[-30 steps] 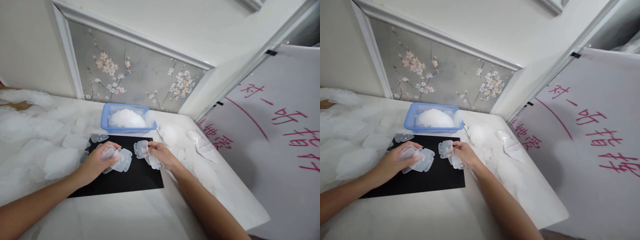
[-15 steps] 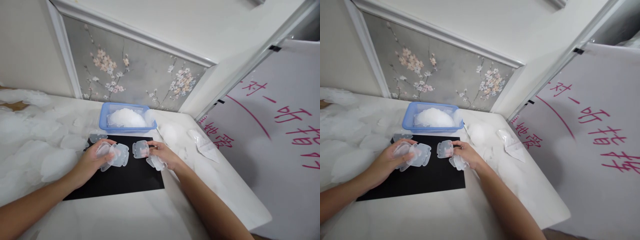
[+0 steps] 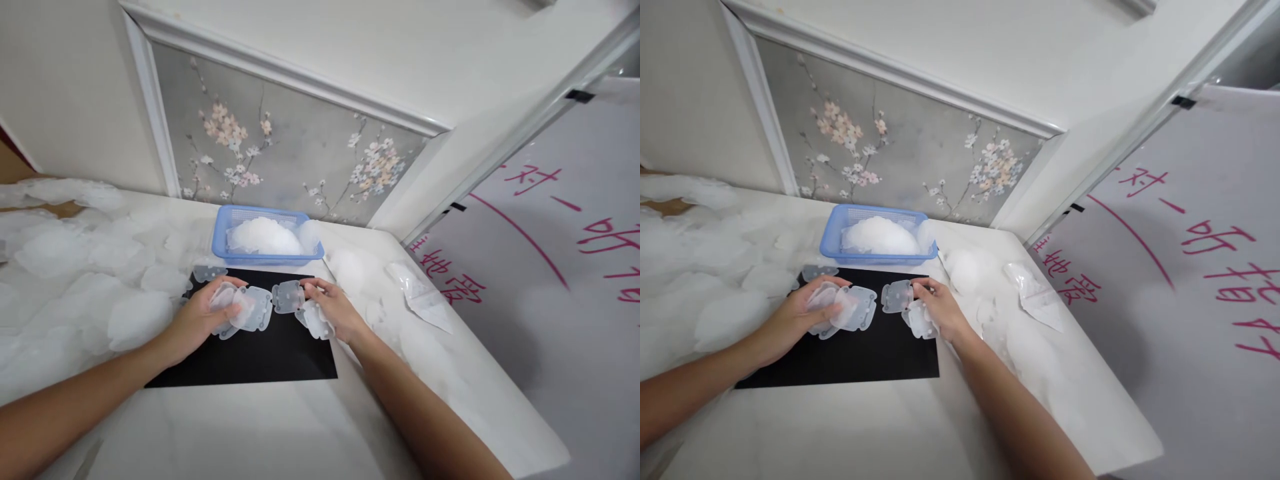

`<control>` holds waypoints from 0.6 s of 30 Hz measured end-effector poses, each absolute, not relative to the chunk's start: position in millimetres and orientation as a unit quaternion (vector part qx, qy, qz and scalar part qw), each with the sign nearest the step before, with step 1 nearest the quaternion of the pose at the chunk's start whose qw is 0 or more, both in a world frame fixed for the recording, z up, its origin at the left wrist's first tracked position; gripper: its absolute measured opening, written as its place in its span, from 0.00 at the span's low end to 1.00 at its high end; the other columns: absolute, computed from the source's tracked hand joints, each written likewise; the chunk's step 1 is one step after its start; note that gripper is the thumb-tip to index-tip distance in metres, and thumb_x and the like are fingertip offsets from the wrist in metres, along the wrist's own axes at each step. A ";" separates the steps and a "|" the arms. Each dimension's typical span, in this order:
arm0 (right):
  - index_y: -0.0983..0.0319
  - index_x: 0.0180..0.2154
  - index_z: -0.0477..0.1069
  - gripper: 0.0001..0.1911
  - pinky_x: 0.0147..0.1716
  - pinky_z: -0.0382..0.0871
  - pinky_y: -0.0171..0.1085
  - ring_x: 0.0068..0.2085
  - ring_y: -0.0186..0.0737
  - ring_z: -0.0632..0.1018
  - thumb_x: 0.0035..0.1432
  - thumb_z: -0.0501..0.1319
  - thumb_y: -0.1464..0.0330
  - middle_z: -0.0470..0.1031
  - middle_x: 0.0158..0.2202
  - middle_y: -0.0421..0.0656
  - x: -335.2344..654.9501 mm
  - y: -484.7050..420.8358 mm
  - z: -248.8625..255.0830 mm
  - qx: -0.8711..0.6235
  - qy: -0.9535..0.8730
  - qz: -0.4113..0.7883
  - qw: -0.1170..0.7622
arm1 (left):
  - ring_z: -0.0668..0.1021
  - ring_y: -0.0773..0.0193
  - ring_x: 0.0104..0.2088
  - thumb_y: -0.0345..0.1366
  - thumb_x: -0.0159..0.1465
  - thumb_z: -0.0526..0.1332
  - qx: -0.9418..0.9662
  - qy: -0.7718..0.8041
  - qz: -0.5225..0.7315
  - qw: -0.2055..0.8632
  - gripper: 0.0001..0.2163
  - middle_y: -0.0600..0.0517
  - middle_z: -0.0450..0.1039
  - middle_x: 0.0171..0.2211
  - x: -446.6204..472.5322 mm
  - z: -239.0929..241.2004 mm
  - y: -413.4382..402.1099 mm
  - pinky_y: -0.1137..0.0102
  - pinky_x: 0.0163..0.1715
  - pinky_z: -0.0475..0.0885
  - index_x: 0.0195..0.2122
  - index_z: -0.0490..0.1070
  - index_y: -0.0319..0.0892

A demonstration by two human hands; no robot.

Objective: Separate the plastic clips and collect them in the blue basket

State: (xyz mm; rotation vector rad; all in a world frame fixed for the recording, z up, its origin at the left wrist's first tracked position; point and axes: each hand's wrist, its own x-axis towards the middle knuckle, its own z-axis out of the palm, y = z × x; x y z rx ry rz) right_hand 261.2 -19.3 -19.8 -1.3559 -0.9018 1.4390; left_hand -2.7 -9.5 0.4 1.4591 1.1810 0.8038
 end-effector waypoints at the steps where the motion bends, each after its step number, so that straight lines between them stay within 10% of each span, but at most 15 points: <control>1: 0.60 0.40 0.72 0.21 0.26 0.71 0.36 0.27 0.40 0.79 0.43 0.71 0.61 0.78 0.27 0.39 259.7 -18.6 -20.7 -0.554 -0.374 0.578 0.468 | 0.76 0.58 0.35 0.48 0.55 0.67 0.611 0.492 0.335 0.522 0.20 0.52 0.75 0.37 -2.5 -0.2 -9.4 0.66 0.34 0.71 0.48 0.72 0.47; 8: 0.62 0.30 0.73 0.10 0.26 0.66 0.35 0.25 0.35 0.73 0.50 0.63 0.61 0.72 0.24 0.38 247.7 -17.8 -25.0 -0.574 -0.451 0.461 0.505 | 0.76 0.58 0.36 0.46 0.57 0.65 0.591 0.488 0.338 0.546 0.21 0.53 0.74 0.37 -1.4 1.6 -10.8 0.67 0.34 0.70 0.50 0.70 0.47; 14: 0.52 0.59 0.66 0.32 0.38 0.71 0.38 0.39 0.40 0.76 0.52 0.67 0.67 0.77 0.40 0.41 230.9 -36.0 -14.3 -0.477 -0.659 0.413 0.410 | 0.77 0.55 0.39 0.47 0.59 0.64 0.618 0.477 0.333 0.529 0.19 0.52 0.74 0.38 1.6 4.4 -11.7 0.66 0.37 0.71 0.49 0.69 0.47; 18: 0.50 0.53 0.74 0.22 0.45 0.72 0.41 0.42 0.41 0.78 0.57 0.62 0.71 0.76 0.41 0.41 225.0 -43.3 -17.0 -0.463 -0.732 0.321 0.383 | 0.77 0.56 0.37 0.49 0.58 0.65 0.626 0.464 0.337 0.528 0.20 0.52 0.75 0.37 2.0 3.8 -10.7 0.66 0.37 0.72 0.48 0.70 0.46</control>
